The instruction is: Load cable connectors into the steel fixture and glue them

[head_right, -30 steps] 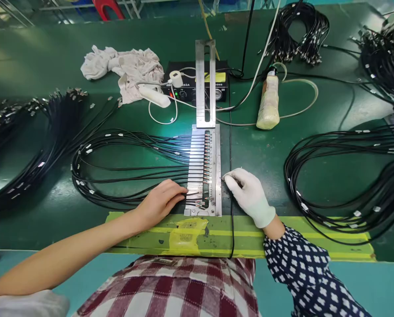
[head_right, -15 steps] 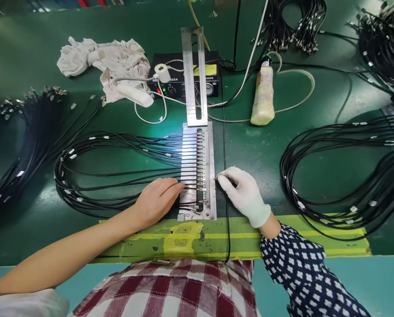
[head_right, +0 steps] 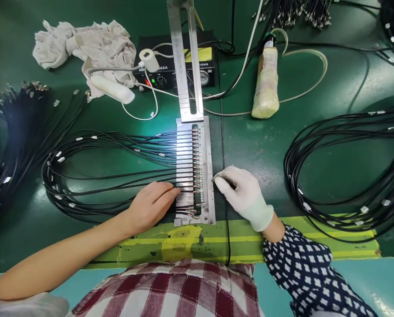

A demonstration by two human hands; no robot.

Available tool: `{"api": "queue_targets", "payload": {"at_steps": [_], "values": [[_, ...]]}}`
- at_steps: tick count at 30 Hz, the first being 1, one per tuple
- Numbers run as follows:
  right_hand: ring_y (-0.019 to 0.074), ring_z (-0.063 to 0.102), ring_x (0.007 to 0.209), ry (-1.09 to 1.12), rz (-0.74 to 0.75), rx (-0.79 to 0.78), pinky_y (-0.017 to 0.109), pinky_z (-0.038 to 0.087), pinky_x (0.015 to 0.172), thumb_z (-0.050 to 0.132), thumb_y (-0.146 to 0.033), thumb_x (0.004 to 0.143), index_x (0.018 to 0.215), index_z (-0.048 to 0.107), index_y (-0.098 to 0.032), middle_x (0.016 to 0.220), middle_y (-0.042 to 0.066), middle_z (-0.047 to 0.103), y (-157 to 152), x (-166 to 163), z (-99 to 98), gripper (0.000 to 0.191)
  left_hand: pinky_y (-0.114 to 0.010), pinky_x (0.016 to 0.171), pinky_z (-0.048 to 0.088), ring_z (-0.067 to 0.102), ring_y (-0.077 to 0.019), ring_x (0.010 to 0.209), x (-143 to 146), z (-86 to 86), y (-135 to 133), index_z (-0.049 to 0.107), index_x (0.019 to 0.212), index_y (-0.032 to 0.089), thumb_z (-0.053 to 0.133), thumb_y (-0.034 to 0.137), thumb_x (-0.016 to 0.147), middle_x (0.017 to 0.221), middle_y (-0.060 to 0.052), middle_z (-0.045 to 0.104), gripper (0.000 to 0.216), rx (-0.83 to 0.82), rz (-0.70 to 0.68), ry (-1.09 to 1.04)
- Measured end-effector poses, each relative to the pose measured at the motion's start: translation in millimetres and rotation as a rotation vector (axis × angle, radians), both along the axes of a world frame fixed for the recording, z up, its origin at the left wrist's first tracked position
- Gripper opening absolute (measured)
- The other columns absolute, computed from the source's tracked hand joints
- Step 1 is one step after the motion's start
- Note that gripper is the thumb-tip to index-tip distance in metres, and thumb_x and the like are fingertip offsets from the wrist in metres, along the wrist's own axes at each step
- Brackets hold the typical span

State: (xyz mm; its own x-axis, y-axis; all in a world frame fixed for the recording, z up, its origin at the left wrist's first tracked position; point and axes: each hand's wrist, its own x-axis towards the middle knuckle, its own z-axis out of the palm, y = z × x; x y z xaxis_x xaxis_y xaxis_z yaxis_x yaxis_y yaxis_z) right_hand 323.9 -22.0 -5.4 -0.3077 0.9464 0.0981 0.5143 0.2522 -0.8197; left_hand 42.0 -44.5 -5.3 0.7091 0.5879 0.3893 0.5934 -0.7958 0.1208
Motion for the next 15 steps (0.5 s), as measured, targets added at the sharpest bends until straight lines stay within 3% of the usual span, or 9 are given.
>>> {"api": "queue_targets", "payload": {"at_steps": [9, 12, 15], "values": [[0.02, 0.061, 0.076, -0.01, 0.014, -0.005, 0.035, 0.045, 0.071, 0.052, -0.036, 0.102, 0.085, 0.066, -0.023, 0.082, 0.003, 0.068, 1, 0, 2.6, 0.026, -0.031, 0.075, 0.046, 0.056, -0.0187, 0.082, -4, -3.4, 5, 0.061, 0.113, 0.009, 0.043, 0.006, 0.098, 0.097, -0.012, 0.066, 0.024, -0.079, -0.061, -0.032], [0.0208, 0.062, 0.076, -0.017, 0.009, -0.015, 0.036, 0.046, 0.071, 0.051, -0.039, 0.102, 0.085, 0.067, -0.023, 0.082, 0.004, 0.069, 1, 0, 1.7, 0.028, -0.034, 0.084, 0.045, 0.056, -0.0216, 0.093, -11, -0.1, -2, 0.061, 0.122, 0.01, 0.043, 0.006, 0.098, 0.106, -0.013, 0.064, 0.031, -0.139, -0.02, 0.01], [0.0213, 0.062, 0.076, -0.027, 0.006, -0.012, 0.036, 0.046, 0.071, 0.051, -0.042, 0.102, 0.084, 0.066, -0.023, 0.082, 0.004, 0.068, 2, -1, 1.9, 0.031, -0.035, 0.08, 0.042, 0.052, -0.0222, 0.089, -14, 2.4, -11, 0.061, 0.129, 0.013, 0.041, 0.006, 0.098, 0.098, -0.011, 0.061, 0.037, -0.142, 0.051, 0.085]]}}
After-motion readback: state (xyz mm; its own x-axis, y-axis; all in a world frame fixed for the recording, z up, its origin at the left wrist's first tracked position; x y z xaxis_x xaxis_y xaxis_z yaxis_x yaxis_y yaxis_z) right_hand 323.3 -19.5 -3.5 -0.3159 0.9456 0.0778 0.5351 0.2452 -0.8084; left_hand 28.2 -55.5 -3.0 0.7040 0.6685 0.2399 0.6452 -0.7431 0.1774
